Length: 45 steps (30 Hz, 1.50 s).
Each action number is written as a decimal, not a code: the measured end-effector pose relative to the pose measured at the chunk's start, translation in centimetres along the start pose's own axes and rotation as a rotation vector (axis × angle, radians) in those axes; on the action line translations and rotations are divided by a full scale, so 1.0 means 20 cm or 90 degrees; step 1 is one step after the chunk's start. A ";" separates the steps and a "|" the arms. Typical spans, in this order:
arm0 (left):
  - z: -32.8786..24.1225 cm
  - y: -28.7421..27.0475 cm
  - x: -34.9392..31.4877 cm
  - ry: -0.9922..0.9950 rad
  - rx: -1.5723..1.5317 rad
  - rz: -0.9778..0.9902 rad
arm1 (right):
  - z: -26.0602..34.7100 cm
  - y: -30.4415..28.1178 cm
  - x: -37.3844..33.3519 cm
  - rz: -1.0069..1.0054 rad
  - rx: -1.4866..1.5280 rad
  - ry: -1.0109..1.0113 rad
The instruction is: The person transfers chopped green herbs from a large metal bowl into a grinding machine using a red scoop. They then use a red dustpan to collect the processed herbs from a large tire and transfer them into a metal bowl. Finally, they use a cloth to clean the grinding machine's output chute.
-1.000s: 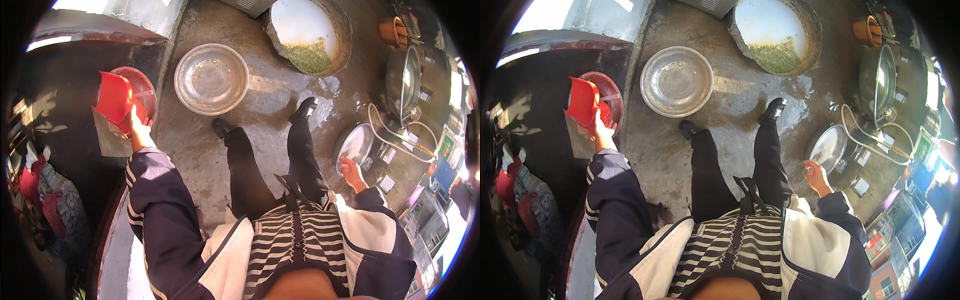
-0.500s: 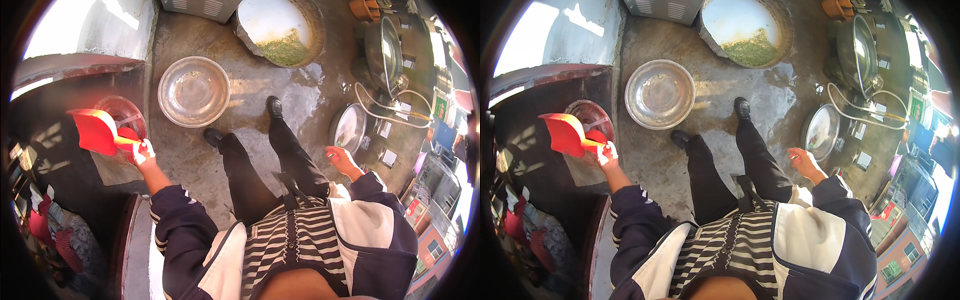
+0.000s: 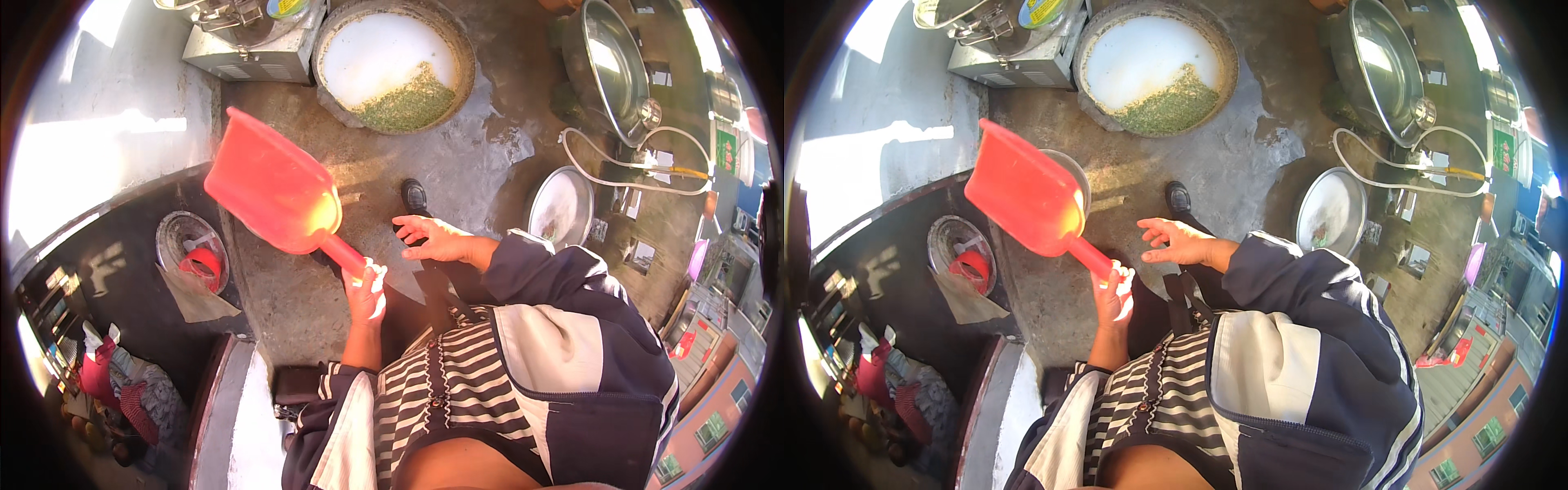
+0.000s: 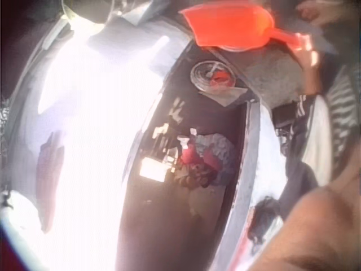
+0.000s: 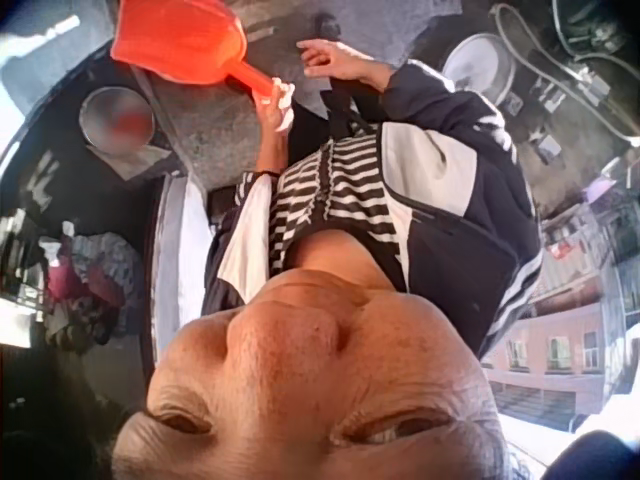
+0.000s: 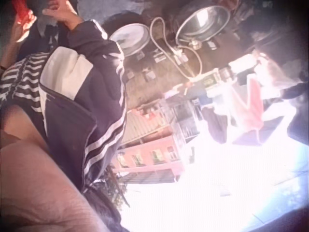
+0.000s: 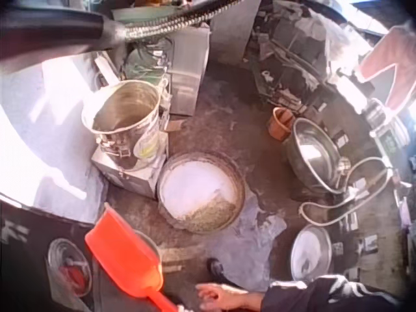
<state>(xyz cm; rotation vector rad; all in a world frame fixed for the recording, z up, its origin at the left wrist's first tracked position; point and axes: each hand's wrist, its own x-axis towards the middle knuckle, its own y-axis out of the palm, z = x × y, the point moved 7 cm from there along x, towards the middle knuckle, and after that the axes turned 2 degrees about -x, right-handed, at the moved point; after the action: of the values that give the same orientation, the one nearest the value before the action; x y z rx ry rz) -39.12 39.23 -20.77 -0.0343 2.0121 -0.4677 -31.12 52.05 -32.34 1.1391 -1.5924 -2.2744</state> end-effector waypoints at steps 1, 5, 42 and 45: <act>0.08 0.14 0.00 -0.031 0.011 0.037 | 0.01 0.00 0.00 0.020 0.047 0.030; 0.29 0.52 0.05 -0.033 0.162 0.094 | 0.12 -0.14 -0.08 -0.089 0.121 0.070; 0.69 0.51 1.05 0.005 0.329 -0.382 | 0.76 -2.93 0.74 -0.115 -1.443 -0.160; 0.65 0.52 1.27 0.075 0.487 -0.364 | 0.69 -2.93 0.95 -0.015 -1.460 -0.066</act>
<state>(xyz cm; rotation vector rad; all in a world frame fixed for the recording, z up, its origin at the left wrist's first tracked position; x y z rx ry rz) -38.15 39.15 -51.14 -0.1106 1.7930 -1.6039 -36.20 77.93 -89.73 0.1698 1.2251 -2.1001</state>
